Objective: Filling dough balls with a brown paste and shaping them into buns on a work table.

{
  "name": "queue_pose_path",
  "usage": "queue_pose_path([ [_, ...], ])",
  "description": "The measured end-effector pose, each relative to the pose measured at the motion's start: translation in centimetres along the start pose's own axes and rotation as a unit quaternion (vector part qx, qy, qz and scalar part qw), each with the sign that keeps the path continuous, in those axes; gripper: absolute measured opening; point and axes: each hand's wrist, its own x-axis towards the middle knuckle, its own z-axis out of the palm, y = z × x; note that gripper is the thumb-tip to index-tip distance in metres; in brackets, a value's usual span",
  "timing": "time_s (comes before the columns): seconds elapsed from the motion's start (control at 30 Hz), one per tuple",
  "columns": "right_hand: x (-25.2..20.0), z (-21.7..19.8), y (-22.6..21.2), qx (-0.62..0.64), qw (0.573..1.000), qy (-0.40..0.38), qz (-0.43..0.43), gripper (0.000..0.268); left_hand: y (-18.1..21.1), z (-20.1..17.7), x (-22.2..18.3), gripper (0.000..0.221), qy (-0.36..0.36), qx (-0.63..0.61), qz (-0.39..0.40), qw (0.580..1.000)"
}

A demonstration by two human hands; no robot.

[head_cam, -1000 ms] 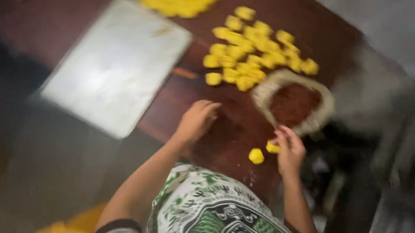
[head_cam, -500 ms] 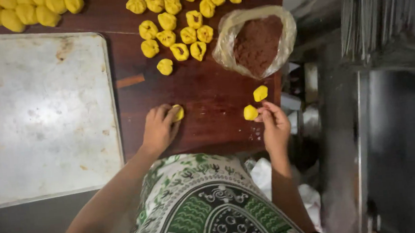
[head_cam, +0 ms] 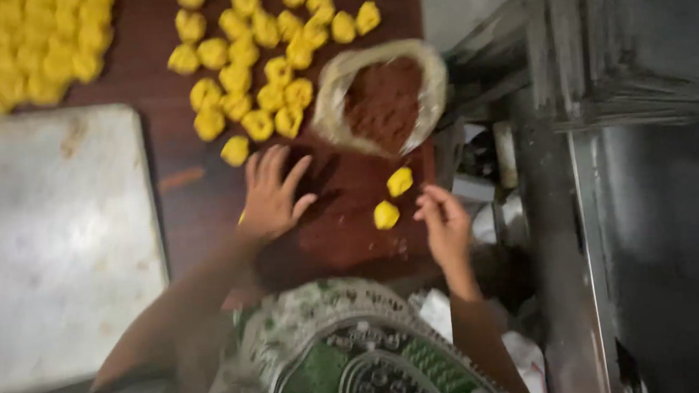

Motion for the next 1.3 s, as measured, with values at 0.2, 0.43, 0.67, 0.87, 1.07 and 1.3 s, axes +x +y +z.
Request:
queue_pose_path([
  [0.2, 7.5, 1.1, -2.6, -0.197, 0.96, -0.075, -0.184, 0.028, -0.7, 2.3, 1.7, 0.06, 0.069, 0.092, -0.075, 0.99],
  [0.43, 20.7, 5.8, -3.3, -0.522, 0.808, -0.1, -0.255, 0.051, 2.3, -1.3, 1.9, 0.05, 0.161, 0.021, -0.164, 0.973],
  [0.67, 22.1, 6.8, 0.6, -0.583, 0.77, -0.152, -0.211, 0.056, 2.3, -2.7, -5.9, 0.044, 0.108, -0.03, -0.303, 0.946],
  [0.87, 18.1, 6.7, -4.3, -0.586, 0.772, -0.154, -0.19, 0.043, 0.5, -1.8, -6.3, 0.047, -0.031, -0.004, -0.316, 0.948],
  [1.07, 17.2, 3.5, -2.0, -0.173, 0.97, -0.172, -0.014, 0.05, -1.4, -0.2, -6.6, 0.022, -0.085, 0.017, -0.264, 0.96],
  [1.3, 8.3, 3.4, -11.0, 0.177, 0.944, -0.248, 0.126, 0.064, -1.4, -2.2, -3.0, 0.021, -0.154, -0.181, -0.264, 0.935],
])
